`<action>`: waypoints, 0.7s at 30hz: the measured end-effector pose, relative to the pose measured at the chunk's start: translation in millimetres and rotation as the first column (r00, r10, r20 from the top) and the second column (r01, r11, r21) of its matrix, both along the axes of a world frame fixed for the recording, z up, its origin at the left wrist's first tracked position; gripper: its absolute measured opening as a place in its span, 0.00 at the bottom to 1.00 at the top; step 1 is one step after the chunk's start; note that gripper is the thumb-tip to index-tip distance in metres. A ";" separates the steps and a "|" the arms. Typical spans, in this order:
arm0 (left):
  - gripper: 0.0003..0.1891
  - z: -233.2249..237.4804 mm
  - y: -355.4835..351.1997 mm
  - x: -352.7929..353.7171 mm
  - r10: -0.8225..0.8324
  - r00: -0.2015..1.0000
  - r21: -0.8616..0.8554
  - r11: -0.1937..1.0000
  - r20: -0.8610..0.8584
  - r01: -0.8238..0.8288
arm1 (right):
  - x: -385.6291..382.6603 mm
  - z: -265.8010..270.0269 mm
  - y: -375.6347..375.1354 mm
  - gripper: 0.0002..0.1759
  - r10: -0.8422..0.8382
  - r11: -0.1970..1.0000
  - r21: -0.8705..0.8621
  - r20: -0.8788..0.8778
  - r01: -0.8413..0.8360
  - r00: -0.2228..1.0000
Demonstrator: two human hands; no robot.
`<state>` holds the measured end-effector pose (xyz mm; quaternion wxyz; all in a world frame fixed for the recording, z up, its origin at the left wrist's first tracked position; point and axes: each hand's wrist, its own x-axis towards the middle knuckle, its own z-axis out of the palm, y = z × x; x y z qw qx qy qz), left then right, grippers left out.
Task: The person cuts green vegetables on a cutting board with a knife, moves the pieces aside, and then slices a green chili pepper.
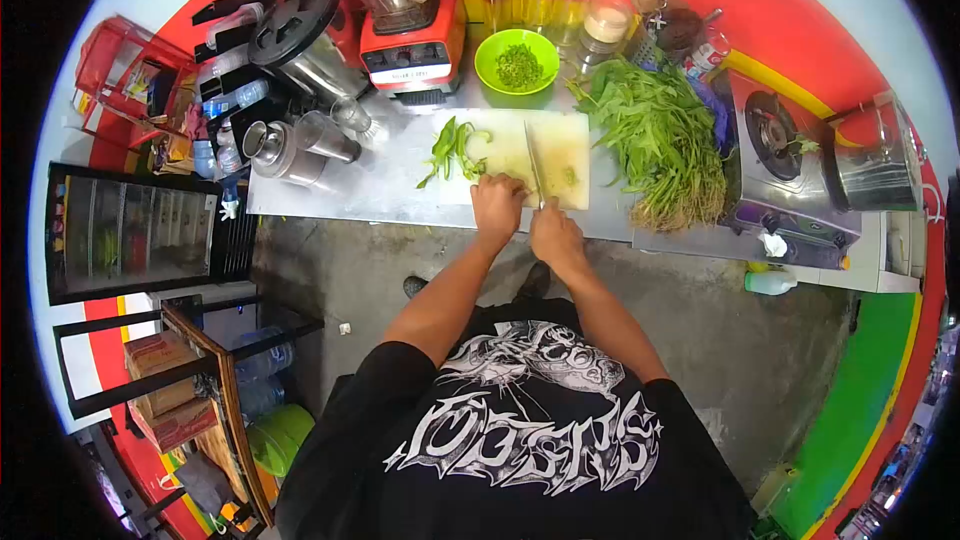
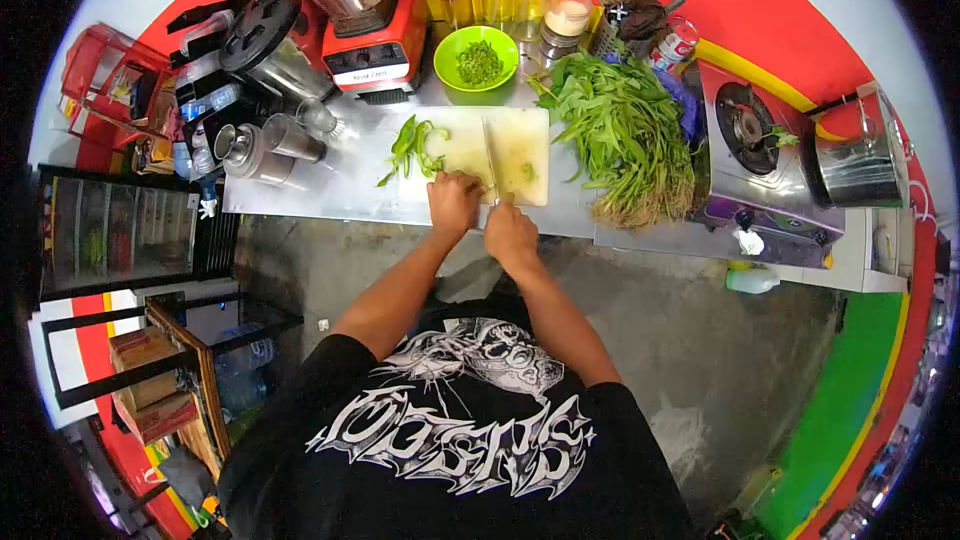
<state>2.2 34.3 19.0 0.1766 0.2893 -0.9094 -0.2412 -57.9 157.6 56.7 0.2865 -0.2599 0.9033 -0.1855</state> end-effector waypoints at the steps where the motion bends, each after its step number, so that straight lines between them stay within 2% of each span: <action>1: 0.07 -0.3 -0.2 -0.7 -0.025 1.000 -0.001 1.000 -0.002 0.025 | 0.4 -5.7 0.8 0.23 -0.008 1.000 0.001 -0.004 0.008 1.000; 5: 0.06 -5.1 -2.2 -0.1 -0.099 0.994 -0.020 0.995 -0.051 0.098 | -9.4 -3.3 -0.5 0.22 0.015 0.999 -0.037 -0.056 -0.017 0.998; 8: 0.05 -2.4 -5.0 1.7 -0.149 0.984 -0.044 0.988 -0.096 0.146 | -6.6 0.4 -4.3 0.22 -0.011 1.000 0.026 0.007 0.011 1.000; 10: 0.04 -5.8 -7.8 3.8 -0.203 0.961 -0.022 0.979 -0.189 0.203 | -0.8 -7.3 -4.7 0.22 -0.029 0.999 0.014 0.022 0.028 0.999; 19: 0.10 -8.2 -7.6 13.3 -0.209 0.948 -0.026 0.978 -0.239 0.209 | -1.0 -1.8 -7.3 0.20 -0.016 0.999 -0.031 -0.028 0.015 0.999; 21: 0.09 -7.6 -6.8 10.9 -0.172 0.960 0.047 0.981 -0.220 0.186 | 3.6 -10.6 -4.8 0.22 -0.014 1.000 -0.010 0.031 0.014 0.999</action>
